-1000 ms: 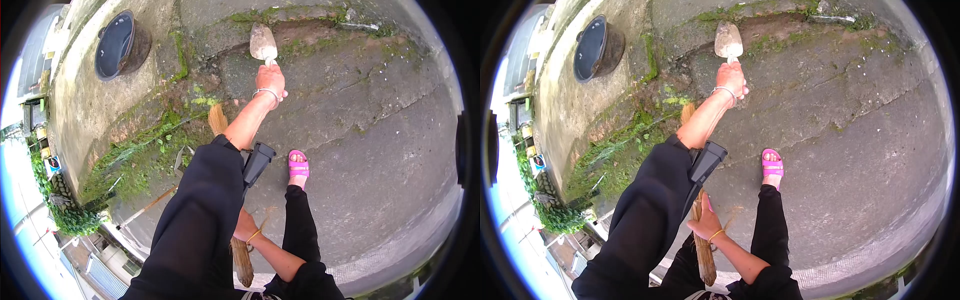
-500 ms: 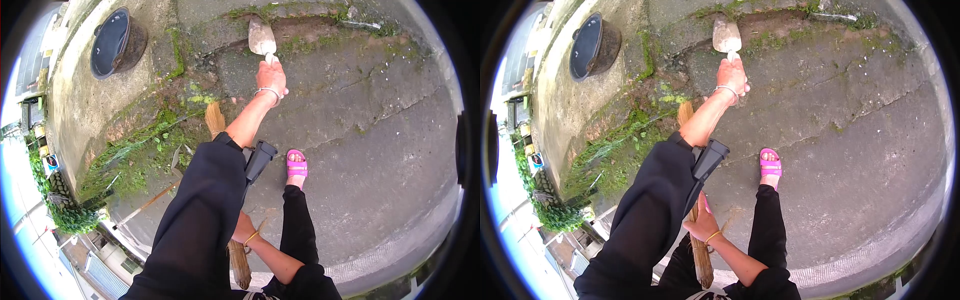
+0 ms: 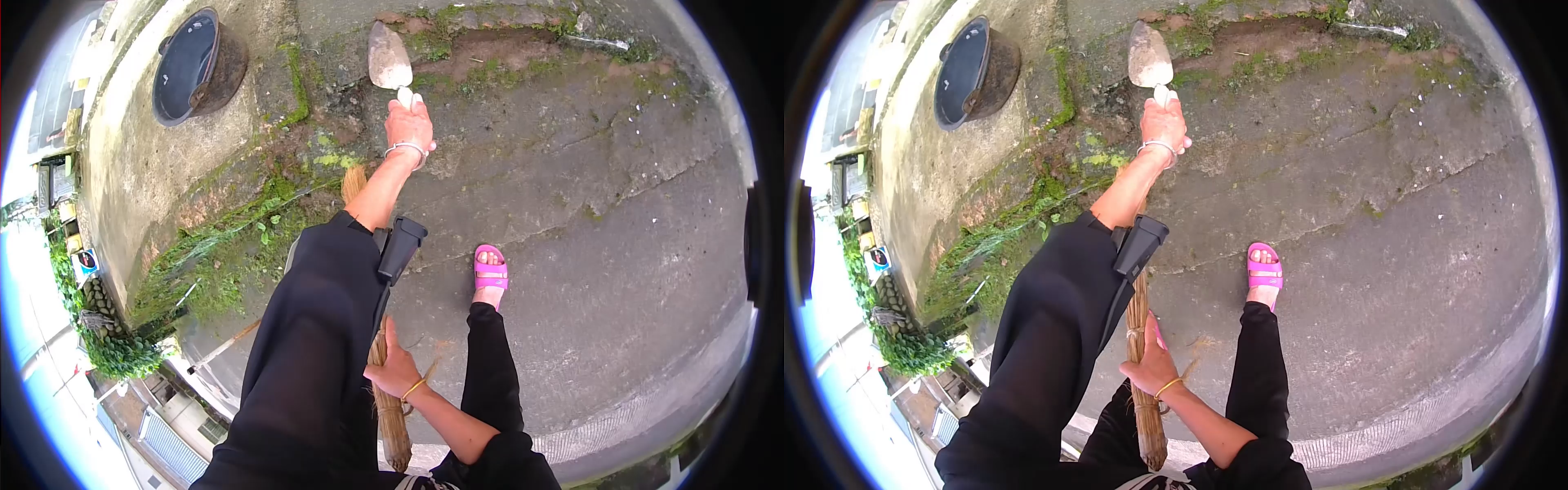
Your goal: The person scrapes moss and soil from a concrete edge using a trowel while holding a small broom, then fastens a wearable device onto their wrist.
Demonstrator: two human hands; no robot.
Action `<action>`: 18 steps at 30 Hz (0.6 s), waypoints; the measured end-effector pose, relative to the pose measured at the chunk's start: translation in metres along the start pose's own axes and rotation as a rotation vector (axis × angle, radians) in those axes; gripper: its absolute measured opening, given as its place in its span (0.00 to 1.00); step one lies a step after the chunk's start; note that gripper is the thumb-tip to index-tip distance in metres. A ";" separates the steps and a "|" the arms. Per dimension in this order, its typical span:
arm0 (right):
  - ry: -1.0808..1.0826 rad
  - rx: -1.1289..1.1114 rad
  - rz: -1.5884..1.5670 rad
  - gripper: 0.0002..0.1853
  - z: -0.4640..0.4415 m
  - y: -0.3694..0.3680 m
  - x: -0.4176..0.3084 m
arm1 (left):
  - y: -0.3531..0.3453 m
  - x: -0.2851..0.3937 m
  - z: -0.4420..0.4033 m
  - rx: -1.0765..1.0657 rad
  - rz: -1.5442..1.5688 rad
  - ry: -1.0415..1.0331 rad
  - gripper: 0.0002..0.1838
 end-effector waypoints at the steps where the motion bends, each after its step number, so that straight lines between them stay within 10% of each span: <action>1: -0.005 0.005 -0.010 0.58 0.000 0.001 -0.002 | -0.006 0.003 0.010 -0.124 -0.165 -0.112 0.19; 5: -0.084 -0.014 0.013 0.59 0.002 0.001 -0.003 | 0.001 0.007 0.021 -0.297 -0.371 -0.218 0.21; 9: -0.020 0.019 0.017 0.59 -0.001 -0.002 -0.002 | 0.037 0.013 -0.004 -0.020 -0.464 -0.482 0.21; 11: -0.069 -0.006 0.038 0.59 0.001 0.002 -0.005 | 0.044 0.024 -0.018 -0.045 -0.354 -0.195 0.20; 18: -0.067 -0.013 0.039 0.59 -0.002 -0.007 0.007 | -0.020 0.009 0.007 -0.162 -0.228 -0.185 0.20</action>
Point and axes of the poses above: each hand's wrist, its own z-axis away from the middle knuckle, its own y-axis out of the back of the hand, x = y × z, the point moved 9 cm from there along -z, towards the middle knuckle, and after that the axes turned 6 degrees about -z, right-handed, at the moved point
